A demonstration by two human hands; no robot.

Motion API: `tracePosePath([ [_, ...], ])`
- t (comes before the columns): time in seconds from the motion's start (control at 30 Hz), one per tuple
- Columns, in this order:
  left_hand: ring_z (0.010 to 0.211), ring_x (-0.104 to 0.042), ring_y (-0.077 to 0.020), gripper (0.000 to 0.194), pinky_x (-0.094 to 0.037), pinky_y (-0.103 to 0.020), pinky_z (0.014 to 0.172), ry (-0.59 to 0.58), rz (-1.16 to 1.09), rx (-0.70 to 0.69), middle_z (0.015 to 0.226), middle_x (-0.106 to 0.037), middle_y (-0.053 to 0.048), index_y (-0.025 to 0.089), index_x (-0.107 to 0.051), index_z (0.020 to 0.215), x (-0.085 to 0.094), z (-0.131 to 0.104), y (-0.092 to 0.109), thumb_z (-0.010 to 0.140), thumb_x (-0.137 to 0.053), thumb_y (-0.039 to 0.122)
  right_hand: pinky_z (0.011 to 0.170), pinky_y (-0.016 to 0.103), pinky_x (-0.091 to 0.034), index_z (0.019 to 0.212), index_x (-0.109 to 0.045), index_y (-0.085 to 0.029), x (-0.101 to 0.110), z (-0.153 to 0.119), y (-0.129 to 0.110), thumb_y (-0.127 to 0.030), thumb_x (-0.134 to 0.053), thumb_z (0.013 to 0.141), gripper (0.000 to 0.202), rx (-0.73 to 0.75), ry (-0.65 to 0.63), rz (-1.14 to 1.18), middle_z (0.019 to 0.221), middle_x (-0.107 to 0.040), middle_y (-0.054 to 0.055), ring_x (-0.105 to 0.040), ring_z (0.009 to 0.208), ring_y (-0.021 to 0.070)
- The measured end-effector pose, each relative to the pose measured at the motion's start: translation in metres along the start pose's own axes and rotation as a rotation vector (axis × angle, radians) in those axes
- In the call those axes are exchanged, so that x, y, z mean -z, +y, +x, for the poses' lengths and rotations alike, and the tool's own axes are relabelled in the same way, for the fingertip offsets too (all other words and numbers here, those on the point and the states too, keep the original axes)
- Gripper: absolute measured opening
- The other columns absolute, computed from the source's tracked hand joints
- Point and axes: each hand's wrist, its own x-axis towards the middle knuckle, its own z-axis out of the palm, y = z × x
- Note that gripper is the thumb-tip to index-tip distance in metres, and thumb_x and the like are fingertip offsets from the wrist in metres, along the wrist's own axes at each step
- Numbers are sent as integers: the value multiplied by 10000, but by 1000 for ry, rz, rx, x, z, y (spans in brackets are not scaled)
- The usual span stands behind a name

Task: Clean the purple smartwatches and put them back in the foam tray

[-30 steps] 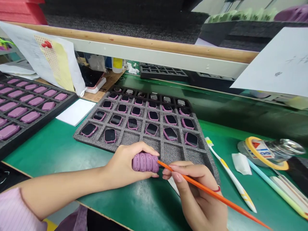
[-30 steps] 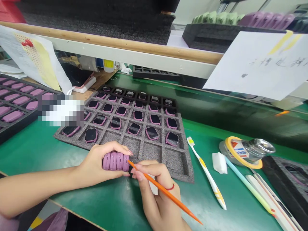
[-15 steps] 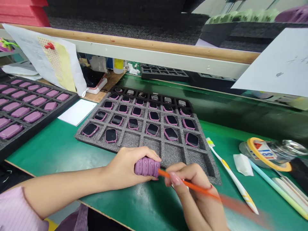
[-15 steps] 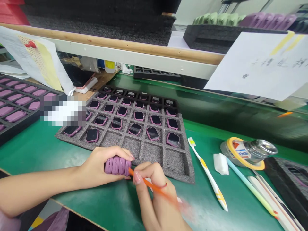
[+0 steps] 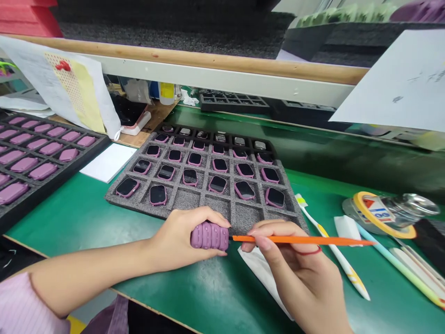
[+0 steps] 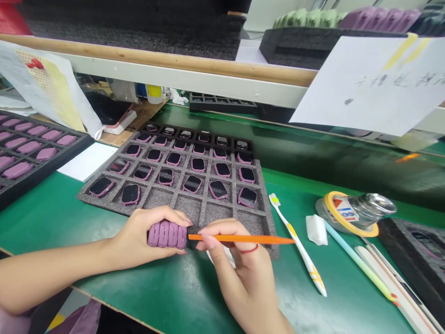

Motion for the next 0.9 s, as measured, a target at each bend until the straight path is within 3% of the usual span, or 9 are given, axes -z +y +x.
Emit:
tracePosePath([
  [0.2,1050,-718,-190,366,-548,-274,937,-12,-27,9,1095,-757,-33,193,-668,1056,0,-1,0,728,-831,196,725,182,-581,1011,-610,-235,-3,-4,0,-105,-597,923,157,184,-56,-152,843,-691,4,-701,805,115],
  [0.33,1033,-722,-208,367,-558,-300,917,-6,-25,36,1082,-760,-41,194,-670,1062,0,0,1,730,-825,210,681,213,-576,1038,-567,-220,-7,-4,-3,-42,-556,905,223,274,-113,-197,877,-685,31,-700,793,133],
  [0.5,1010,-722,-212,368,-560,-318,906,-12,-15,60,1073,-758,-35,205,-674,1043,1,1,1,717,-841,238,590,212,-546,911,-554,-231,-2,-4,-7,-120,-498,956,133,121,-155,-124,761,-647,5,-662,681,125],
  [0.63,1004,-723,-201,395,-554,-308,913,4,-2,58,1077,-758,-32,204,-670,1049,2,2,2,705,-860,244,608,226,-568,819,-603,-226,5,2,-5,-204,-564,956,144,21,6,-97,805,-660,21,-677,683,127],
  [0.7,1008,-723,-199,397,-552,-306,917,-10,-9,45,1079,-757,-35,200,-669,1049,1,1,2,706,-864,247,585,248,-589,979,-642,-247,7,6,-2,-239,-616,935,52,-50,47,-60,821,-679,23,-682,631,134],
  [0.73,1013,-722,-199,399,-552,-305,918,-10,-13,42,1079,-757,-37,198,-668,1050,1,1,2,707,-865,252,553,253,-590,1143,-615,-268,8,8,-1,-253,-629,929,215,-95,40,-29,787,-677,10,-666,576,133],
  [0.8,1022,-719,-198,402,-550,-302,921,-9,-14,34,1081,-754,-38,194,-668,1054,1,1,1,709,-866,258,480,247,-572,1460,-383,-304,10,11,2,-272,-644,921,599,-160,1,35,671,-640,-39,-614,474,129],
  [0.87,1022,-717,-195,396,-548,-300,926,-8,-9,16,1082,-751,-39,192,-667,1054,1,0,1,714,-862,253,475,238,-574,1547,-247,-302,12,14,4,-297,-670,905,769,-200,-5,67,628,-624,-58,-612,465,131],
  [0.9,1020,-717,-196,394,-548,-302,926,-10,-6,10,1083,-750,-40,193,-666,1054,1,0,1,717,-860,252,503,243,-592,1527,-304,-292,14,14,4,-319,-703,882,759,-219,16,82,655,-649,-45,-637,493,135],
])
